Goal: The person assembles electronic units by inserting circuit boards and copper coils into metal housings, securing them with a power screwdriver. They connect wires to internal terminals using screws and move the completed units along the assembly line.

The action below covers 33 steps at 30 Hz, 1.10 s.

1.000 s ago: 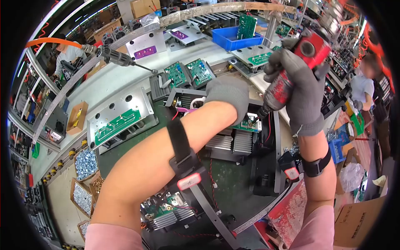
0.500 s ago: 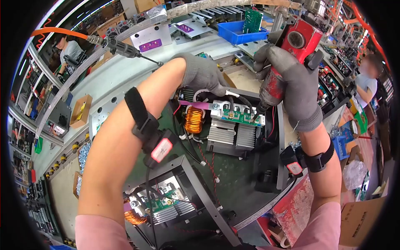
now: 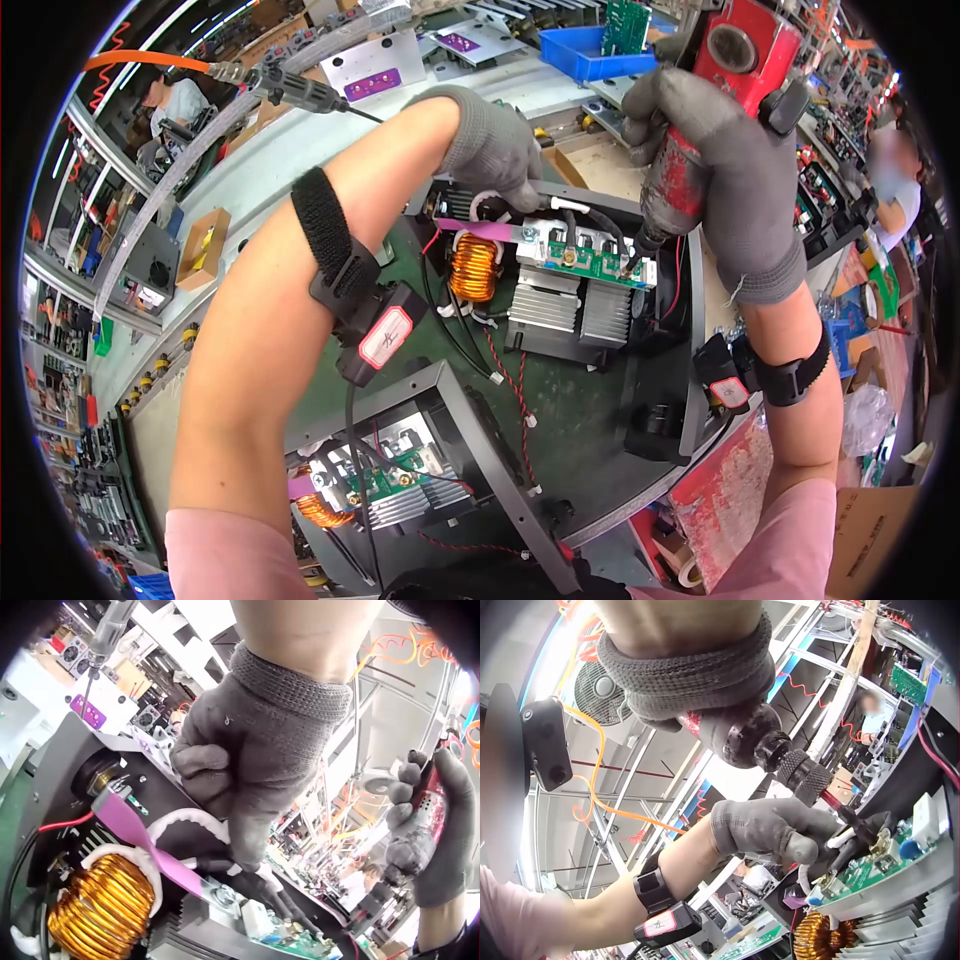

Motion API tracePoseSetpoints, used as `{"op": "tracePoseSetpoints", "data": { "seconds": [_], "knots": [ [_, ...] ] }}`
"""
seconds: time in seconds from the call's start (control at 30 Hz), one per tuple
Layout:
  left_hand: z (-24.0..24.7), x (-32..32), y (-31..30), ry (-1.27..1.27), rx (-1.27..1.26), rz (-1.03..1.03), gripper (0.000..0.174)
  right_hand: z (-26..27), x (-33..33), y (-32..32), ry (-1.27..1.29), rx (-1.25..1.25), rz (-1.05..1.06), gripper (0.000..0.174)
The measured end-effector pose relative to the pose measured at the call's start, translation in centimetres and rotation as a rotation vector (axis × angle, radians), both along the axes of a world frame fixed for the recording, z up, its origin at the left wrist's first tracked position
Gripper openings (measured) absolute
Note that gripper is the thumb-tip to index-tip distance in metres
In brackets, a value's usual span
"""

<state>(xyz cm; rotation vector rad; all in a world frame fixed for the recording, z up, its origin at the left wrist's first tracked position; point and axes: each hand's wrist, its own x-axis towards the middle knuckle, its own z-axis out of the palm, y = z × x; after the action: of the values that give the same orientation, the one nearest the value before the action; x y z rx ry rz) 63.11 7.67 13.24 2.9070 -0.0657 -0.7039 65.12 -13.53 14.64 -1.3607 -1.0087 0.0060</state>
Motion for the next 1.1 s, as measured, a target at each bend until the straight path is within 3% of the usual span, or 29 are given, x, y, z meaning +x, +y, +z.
{"op": "tracePoseSetpoints", "data": {
  "seconds": [0.1,0.23,0.37,0.43,0.5,0.6,0.63,0.67,0.7,0.73,0.8,0.83,0.87,0.9,0.97,1.0,1.03,1.07,1.1],
  "knots": [
    [-0.3,0.6,-0.6,0.025,0.154,0.143,0.035,0.5,-0.5,-0.1,0.018,-0.099,-0.059,0.030],
    [0.3,-0.7,-2.0,-0.080,0.237,0.060,0.027,0.3,-0.5,0.0,0.045,-0.077,-0.057,0.030],
    [0.0,-2.1,-1.8,-0.185,0.220,0.006,0.025,0.8,-0.3,0.3,-0.003,0.023,0.144,0.026],
    [0.1,-2.6,-1.7,-0.190,0.198,0.026,0.027,1.1,-0.4,0.5,0.021,0.026,0.087,0.026],
    [-0.1,-2.8,-1.6,-0.193,0.163,0.050,0.028,2.5,-0.3,0.1,-0.025,-0.123,0.027,0.028],
    [-0.6,-3.0,-0.9,-0.212,0.112,0.086,0.034,5.7,0.2,-3.2,-0.186,0.129,0.104,0.035],
    [-0.7,-3.3,-0.6,-0.195,0.072,0.123,0.038,6.9,0.6,-4.9,-0.344,0.148,-0.032,0.038],
    [-0.5,-4.0,-0.4,-0.254,0.105,0.124,0.039,7.7,-0.8,-6.8,-0.279,0.174,-0.207,0.036],
    [-0.1,-4.8,-0.3,-0.310,0.142,0.129,0.040,7.4,-1.2,-8.7,-0.450,0.153,-0.327,0.034],
    [0.4,-5.2,0.0,-0.237,0.201,0.169,0.038,7.2,-1.2,-11.8,-0.158,0.196,-0.281,0.037],
    [1.6,-6.0,2.7,-0.410,-0.016,-0.005,0.037,3.7,-2.1,-16.4,-0.133,-0.043,-0.658,0.046],
    [1.8,-6.6,4.7,-0.519,-0.258,0.002,0.040,0.2,-1.7,-19.4,-0.094,-0.093,-0.595,0.046],
    [6.7,-12.8,1.9,-0.531,-0.334,0.144,0.042,-3.3,0.2,-24.5,-0.091,-0.349,-0.627,0.046],
    [7.1,-14.1,3.6,-0.593,-0.580,0.111,0.040,-6.4,-0.9,-25.6,0.013,-0.421,-0.678,0.051],
    [9.3,-20.6,3.1,-0.771,-0.836,0.094,0.034,-14.4,0.1,-30.9,0.113,-0.538,-0.658,0.061],
    [10.8,-24.1,3.2,-0.703,-0.992,0.053,0.033,-17.5,-0.8,-33.0,0.107,-0.520,-0.604,0.063],
    [12.0,-27.7,3.2,-0.635,-1.150,0.011,0.033,-20.2,-1.5,-35.2,0.096,-0.716,-0.745,0.064],
    [12.7,-31.1,3.2,-0.649,-1.152,0.109,0.031,-22.5,-0.9,-38.4,-0.230,-1.089,-0.884,0.064],
    [13.0,-34.0,3.1,-0.660,-1.155,0.201,0.028,-23.7,-1.5,-38.7,0.016,-1.065,-0.770,0.066]
  ]
}}
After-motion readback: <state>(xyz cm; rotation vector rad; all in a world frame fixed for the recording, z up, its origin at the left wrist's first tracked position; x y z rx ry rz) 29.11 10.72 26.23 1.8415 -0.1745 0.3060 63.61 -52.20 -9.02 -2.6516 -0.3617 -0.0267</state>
